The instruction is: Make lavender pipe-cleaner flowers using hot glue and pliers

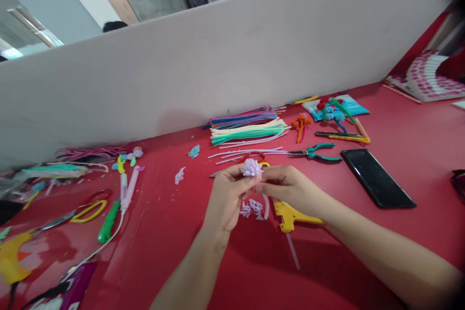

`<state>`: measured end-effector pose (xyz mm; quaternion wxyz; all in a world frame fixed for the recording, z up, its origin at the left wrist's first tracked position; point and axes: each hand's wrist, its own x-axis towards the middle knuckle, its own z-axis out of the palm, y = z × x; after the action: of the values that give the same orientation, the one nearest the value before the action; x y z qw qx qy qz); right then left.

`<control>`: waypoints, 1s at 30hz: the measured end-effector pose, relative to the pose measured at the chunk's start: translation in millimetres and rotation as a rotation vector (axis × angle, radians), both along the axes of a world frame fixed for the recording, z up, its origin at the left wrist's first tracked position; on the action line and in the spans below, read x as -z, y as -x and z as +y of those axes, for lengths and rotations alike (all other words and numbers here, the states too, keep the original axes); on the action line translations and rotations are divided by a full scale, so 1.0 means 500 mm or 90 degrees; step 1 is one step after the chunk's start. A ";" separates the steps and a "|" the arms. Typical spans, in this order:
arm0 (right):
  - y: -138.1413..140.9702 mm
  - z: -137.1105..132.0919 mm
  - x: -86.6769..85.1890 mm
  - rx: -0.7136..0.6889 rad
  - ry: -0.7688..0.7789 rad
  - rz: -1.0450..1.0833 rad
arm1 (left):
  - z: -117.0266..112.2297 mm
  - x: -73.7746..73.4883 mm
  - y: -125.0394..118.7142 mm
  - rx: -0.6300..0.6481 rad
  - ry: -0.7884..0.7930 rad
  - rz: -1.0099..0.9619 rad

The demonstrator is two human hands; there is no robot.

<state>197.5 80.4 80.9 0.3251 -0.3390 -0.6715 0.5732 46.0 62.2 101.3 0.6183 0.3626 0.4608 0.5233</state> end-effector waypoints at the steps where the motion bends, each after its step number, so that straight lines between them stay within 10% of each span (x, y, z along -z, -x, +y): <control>1: -0.001 0.001 0.000 -0.001 0.000 0.000 | -0.001 -0.001 0.000 0.000 0.000 0.003; 15: -0.006 0.004 -0.014 -0.004 0.064 0.002 | -0.006 0.009 -0.005 0.017 -0.058 0.071; 30: -0.018 -0.016 -0.038 0.143 -0.092 -0.067 | -0.039 0.008 -0.011 -0.099 -0.347 0.608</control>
<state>206.6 72.5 99.7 0.3755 -0.4171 -0.6849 0.4647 51.3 42.9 97.3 0.1844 0.6714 0.5632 0.4451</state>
